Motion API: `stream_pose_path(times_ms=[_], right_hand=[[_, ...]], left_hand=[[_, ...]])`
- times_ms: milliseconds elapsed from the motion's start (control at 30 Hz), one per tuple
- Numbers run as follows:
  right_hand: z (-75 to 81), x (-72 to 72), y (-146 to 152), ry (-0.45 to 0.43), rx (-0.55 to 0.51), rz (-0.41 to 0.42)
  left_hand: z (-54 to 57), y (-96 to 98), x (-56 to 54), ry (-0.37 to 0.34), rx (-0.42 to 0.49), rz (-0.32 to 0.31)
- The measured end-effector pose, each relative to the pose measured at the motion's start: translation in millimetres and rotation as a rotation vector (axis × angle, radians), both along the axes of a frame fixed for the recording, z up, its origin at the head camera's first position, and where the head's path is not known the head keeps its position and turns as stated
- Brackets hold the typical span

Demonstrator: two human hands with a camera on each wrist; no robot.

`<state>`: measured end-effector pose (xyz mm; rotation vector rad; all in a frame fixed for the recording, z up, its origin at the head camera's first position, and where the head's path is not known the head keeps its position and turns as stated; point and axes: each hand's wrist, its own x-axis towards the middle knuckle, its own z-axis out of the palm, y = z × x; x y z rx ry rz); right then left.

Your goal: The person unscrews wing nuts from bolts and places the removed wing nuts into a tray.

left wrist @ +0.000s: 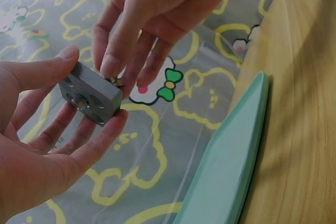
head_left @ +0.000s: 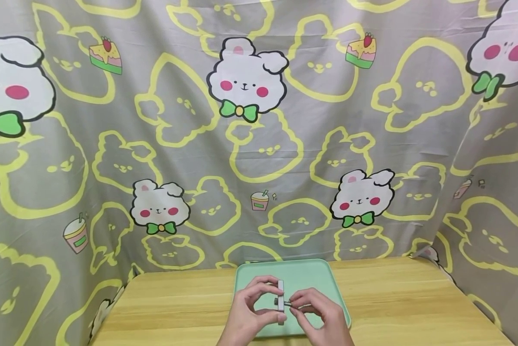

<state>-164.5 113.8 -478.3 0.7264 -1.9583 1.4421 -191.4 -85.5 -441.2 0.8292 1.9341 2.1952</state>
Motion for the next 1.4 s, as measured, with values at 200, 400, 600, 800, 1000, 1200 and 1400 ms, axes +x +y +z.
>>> stream_pose_path(times_ms=[200, 400, 600, 800, 1000, 1200, 1400], right_hand=[[-8.7, -10.3, 2.5, 0.359, 0.080, -0.031], [-7.2, -16.1, 2.6, 0.543, 0.115, -0.008], [-6.7, -16.2, 2.4, 0.542, 0.119, -0.004], [-4.6, -6.9, 3.3, 0.297, 0.050, -0.011], [7.9, 2.1, 4.2, -0.193, -0.176, -0.021], [14.3, -0.4, 10.6, -0.610, -0.336, 0.112], [13.1, -5.1, 14.8, -0.766, -0.364, 0.261]], left_hand=[[1.1, -1.0, -0.4, -0.012, 0.000, 0.010], [2.0, -1.6, 0.0, -0.016, -0.003, 0.008], [1.5, -2.6, -0.2, -0.019, -0.005, 0.016], [2.8, -2.4, 0.6, -0.011, -0.007, 0.029], [4.6, -0.7, 1.5, -0.001, -0.007, 0.024], [4.3, -0.5, 1.9, 0.006, -0.023, 0.031], [2.2, 0.5, 1.7, 0.034, -0.046, 0.039]])
